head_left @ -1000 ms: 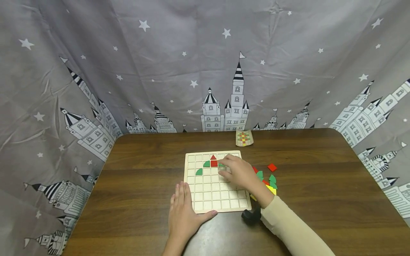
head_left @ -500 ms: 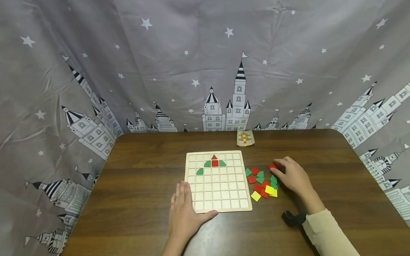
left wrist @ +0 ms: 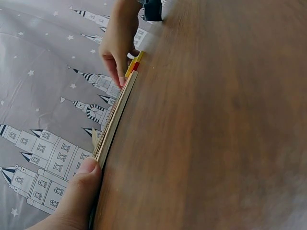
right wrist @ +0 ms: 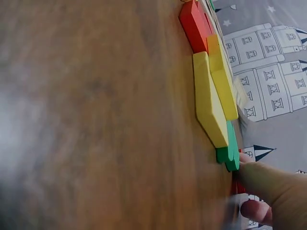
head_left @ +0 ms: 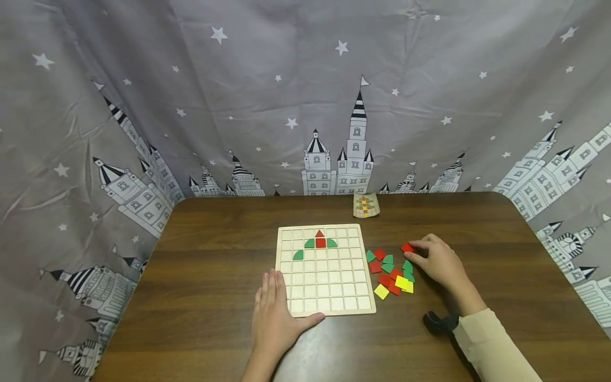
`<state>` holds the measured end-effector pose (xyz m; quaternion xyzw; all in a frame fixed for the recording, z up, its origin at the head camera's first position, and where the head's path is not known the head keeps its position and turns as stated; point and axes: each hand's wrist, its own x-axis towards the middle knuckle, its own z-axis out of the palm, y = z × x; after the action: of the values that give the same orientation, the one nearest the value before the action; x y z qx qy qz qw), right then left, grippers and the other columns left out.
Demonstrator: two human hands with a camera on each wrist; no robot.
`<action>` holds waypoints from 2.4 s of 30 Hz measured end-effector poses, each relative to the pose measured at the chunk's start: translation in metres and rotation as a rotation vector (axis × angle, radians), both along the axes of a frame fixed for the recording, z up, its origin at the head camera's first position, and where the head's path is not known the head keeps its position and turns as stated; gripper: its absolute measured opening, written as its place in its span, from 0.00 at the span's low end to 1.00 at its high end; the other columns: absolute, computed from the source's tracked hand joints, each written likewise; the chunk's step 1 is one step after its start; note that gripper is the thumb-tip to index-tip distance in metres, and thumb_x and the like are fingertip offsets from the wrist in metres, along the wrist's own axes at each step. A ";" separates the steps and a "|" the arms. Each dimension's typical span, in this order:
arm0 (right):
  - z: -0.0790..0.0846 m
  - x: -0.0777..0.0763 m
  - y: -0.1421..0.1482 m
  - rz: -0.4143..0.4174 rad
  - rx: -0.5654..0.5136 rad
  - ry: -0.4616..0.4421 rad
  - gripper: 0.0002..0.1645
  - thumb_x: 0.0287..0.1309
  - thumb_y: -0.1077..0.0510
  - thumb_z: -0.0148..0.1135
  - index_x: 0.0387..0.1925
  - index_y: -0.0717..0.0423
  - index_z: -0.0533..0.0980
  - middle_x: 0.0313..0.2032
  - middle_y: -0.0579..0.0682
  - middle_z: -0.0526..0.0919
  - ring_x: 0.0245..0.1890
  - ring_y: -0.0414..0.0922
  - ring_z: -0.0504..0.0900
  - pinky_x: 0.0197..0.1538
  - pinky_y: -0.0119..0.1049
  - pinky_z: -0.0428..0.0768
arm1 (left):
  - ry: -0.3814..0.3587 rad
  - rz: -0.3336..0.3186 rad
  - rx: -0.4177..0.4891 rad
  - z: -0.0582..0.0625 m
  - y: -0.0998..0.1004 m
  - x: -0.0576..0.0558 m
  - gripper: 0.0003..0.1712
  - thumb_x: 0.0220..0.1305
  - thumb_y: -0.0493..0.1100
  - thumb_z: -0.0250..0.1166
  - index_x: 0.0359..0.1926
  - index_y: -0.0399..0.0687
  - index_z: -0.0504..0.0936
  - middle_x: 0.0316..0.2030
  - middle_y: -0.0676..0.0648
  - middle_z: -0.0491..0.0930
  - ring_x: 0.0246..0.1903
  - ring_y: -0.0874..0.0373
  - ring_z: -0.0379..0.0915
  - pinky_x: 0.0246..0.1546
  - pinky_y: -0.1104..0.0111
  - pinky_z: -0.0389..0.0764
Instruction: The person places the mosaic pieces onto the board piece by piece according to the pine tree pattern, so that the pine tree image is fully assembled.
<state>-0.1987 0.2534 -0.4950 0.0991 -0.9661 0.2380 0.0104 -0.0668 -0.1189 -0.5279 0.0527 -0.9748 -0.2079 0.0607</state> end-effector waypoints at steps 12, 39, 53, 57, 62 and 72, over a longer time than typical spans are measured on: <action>-0.003 -0.006 -0.007 0.044 -0.106 0.012 0.17 0.58 0.60 0.69 0.49 0.58 0.81 0.40 0.55 0.83 0.34 0.47 0.74 0.38 0.37 0.76 | -0.003 0.000 -0.002 0.000 0.001 -0.001 0.84 0.31 0.90 0.60 0.77 0.37 0.50 0.78 0.37 0.47 0.78 0.45 0.41 0.77 0.52 0.50; 0.004 -0.009 -0.011 0.134 -0.016 0.062 0.18 0.53 0.57 0.72 0.44 0.63 0.83 0.38 0.56 0.86 0.31 0.44 0.77 0.36 0.36 0.79 | -0.015 0.007 0.013 0.001 0.001 0.001 0.84 0.30 0.89 0.62 0.77 0.36 0.50 0.78 0.37 0.47 0.78 0.44 0.41 0.77 0.51 0.50; 0.029 -0.017 -0.099 0.279 -0.075 0.073 0.17 0.55 0.50 0.72 0.44 0.54 0.85 0.34 0.47 0.84 0.29 0.39 0.75 0.33 0.32 0.77 | -0.007 0.008 0.005 0.001 0.001 0.001 0.84 0.29 0.90 0.61 0.77 0.36 0.51 0.78 0.37 0.48 0.78 0.44 0.42 0.76 0.50 0.51; 0.031 -0.018 -0.131 0.335 -0.053 0.052 0.18 0.57 0.48 0.70 0.45 0.53 0.84 0.40 0.47 0.86 0.33 0.41 0.81 0.39 0.37 0.81 | 0.001 0.005 -0.002 0.000 0.001 0.001 0.84 0.29 0.91 0.59 0.76 0.36 0.52 0.78 0.37 0.49 0.78 0.43 0.42 0.76 0.50 0.52; 0.031 -0.018 -0.167 0.413 -0.003 0.063 0.20 0.58 0.46 0.69 0.47 0.52 0.84 0.46 0.47 0.87 0.44 0.45 0.85 0.49 0.43 0.83 | 0.007 0.004 0.001 0.000 0.001 0.001 0.85 0.30 0.92 0.57 0.77 0.36 0.51 0.78 0.37 0.48 0.78 0.44 0.42 0.76 0.51 0.51; 0.025 -0.019 -0.204 0.503 0.093 0.118 0.14 0.56 0.50 0.70 0.43 0.49 0.86 0.37 0.42 0.84 0.34 0.38 0.80 0.39 0.34 0.81 | 0.020 -0.005 -0.007 -0.002 0.001 0.000 0.85 0.30 0.92 0.57 0.77 0.36 0.51 0.77 0.37 0.49 0.78 0.43 0.42 0.77 0.51 0.51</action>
<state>-0.2175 0.0492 -0.4702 0.3504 -0.9187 0.1820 0.0025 -0.0667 -0.1179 -0.5296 0.0478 -0.9751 -0.2050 0.0701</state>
